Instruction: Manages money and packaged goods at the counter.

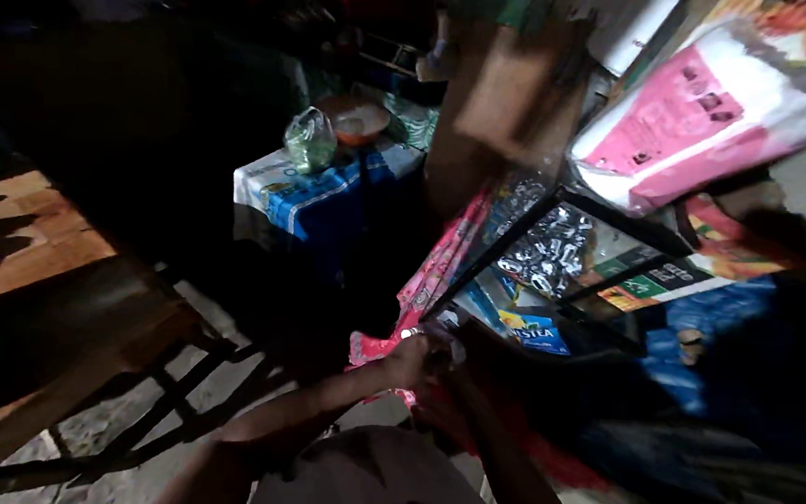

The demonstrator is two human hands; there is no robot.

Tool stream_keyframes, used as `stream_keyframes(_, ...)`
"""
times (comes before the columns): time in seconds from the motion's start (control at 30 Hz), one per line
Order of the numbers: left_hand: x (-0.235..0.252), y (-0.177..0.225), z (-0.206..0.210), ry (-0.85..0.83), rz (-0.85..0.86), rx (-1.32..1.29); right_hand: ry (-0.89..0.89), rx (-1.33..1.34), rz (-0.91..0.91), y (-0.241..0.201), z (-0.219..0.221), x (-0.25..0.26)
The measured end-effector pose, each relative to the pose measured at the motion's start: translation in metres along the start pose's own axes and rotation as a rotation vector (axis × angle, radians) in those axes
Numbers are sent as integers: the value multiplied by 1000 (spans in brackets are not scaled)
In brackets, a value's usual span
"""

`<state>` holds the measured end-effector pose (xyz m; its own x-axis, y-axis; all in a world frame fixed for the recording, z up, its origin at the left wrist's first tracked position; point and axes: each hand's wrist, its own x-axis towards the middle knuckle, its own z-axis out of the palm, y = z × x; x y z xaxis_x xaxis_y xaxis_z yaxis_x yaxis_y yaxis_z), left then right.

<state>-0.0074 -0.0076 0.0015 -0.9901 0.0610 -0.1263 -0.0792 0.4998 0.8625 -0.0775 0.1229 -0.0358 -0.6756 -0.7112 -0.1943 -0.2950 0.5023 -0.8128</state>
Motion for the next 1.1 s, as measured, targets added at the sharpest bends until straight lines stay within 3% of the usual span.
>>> stream_keyframes(0.03, 1, 0, -5, 28, 0, -51, 49, -47, -74, 17, 4, 3)
stream_keyframes(0.1, 5, 1, -11, 85, 4, -134, 83, -229, -16, 23, -1, 6)
stream_keyframes(0.23, 12, -2, -23, 165, -4, -211, 109, -324, -13, -1, -33, -15)
stream_keyframes(0.3, 16, -6, -27, 216, -9, -206, 153, -205, -36, 0, -46, -24)
stream_keyframes(0.4, 21, -19, -27, 331, 90, -245, 178, 216, -3, -2, -59, -35)
stream_keyframes(0.5, 28, -30, -23, 351, 209, -605, 172, 506, 125, -15, -64, -40)
stream_keyframes(0.63, 29, -15, -23, 324, 91, -955, 146, 651, 141, -25, -66, -42)
stream_keyframes(0.73, 30, -10, -19, 356, 67, -940, 172, 706, 113, -24, -65, -38)
stream_keyframes(0.9, 25, -4, -14, 186, 69, -756, 297, 725, 72, -24, -57, -32)
stream_keyframes(1.0, 24, 7, -12, 99, 12, -691, 296, 614, -3, -20, -51, -30)
stream_keyframes(1.1, 29, 5, -7, 165, 17, -704, 368, 448, -50, -17, -47, -26)
